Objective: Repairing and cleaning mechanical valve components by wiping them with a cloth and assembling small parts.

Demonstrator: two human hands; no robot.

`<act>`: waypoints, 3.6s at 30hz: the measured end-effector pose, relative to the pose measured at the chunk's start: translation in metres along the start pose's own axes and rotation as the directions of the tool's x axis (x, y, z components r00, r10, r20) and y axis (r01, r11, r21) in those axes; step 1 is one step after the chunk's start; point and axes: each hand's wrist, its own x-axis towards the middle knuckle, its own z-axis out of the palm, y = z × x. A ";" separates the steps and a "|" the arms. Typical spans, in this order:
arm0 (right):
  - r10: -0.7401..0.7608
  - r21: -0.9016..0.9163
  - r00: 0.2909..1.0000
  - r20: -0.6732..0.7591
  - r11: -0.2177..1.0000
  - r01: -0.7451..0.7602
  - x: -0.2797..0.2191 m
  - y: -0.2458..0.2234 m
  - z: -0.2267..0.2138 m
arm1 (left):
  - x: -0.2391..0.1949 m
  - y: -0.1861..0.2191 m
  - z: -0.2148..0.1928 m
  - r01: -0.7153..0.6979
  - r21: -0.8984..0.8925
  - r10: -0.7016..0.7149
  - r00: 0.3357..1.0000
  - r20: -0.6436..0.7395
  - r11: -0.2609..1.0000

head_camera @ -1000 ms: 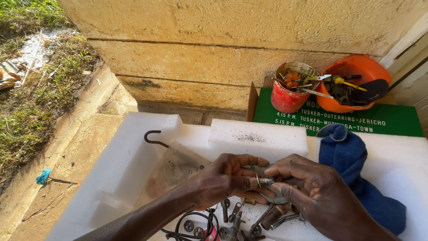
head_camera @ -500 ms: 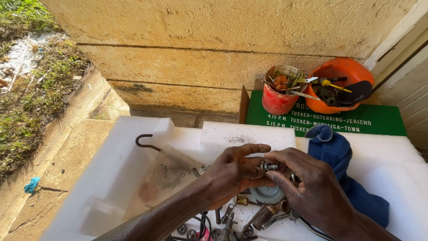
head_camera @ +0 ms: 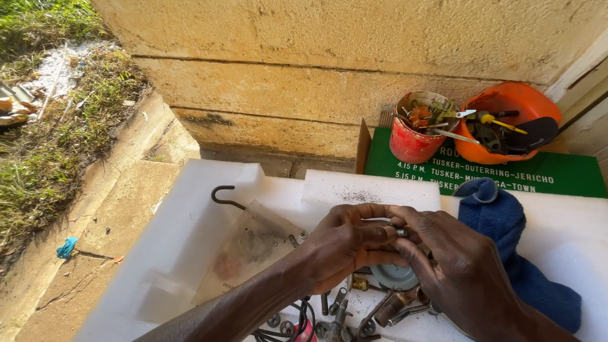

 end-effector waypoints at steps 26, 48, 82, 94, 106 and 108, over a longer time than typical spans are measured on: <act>0.519 0.081 0.750 0.409 0.798 -0.597 0.001 0.027 0.015 | 0.004 0.027 -0.026 -0.125 0.050 0.133 0.964 -0.228 0.991; 0.244 -0.128 0.226 0.943 0.893 -0.431 -0.013 0.019 -0.013 | -0.004 0.026 -0.015 0.034 0.111 -0.011 0.978 -0.207 0.993; -0.087 0.073 0.171 0.981 0.994 0.086 -0.020 -0.040 0.068 | -0.012 0.021 -0.010 -0.003 0.119 0.024 0.985 -0.170 0.993; -0.125 0.108 0.391 0.912 0.992 0.064 -0.048 -0.018 0.084 | -0.017 0.017 -0.010 -0.062 0.098 0.071 0.993 -0.090 0.993; 0.779 -0.137 0.263 0.568 0.406 -0.904 -0.010 0.003 -0.004 | 0.014 0.031 0.017 -0.107 0.073 0.113 0.991 -0.077 0.992; 0.776 -0.287 0.283 0.564 0.505 -0.814 -0.022 0.014 0.001 | 0.020 0.026 0.016 -0.074 0.055 0.077 0.995 -0.062 0.996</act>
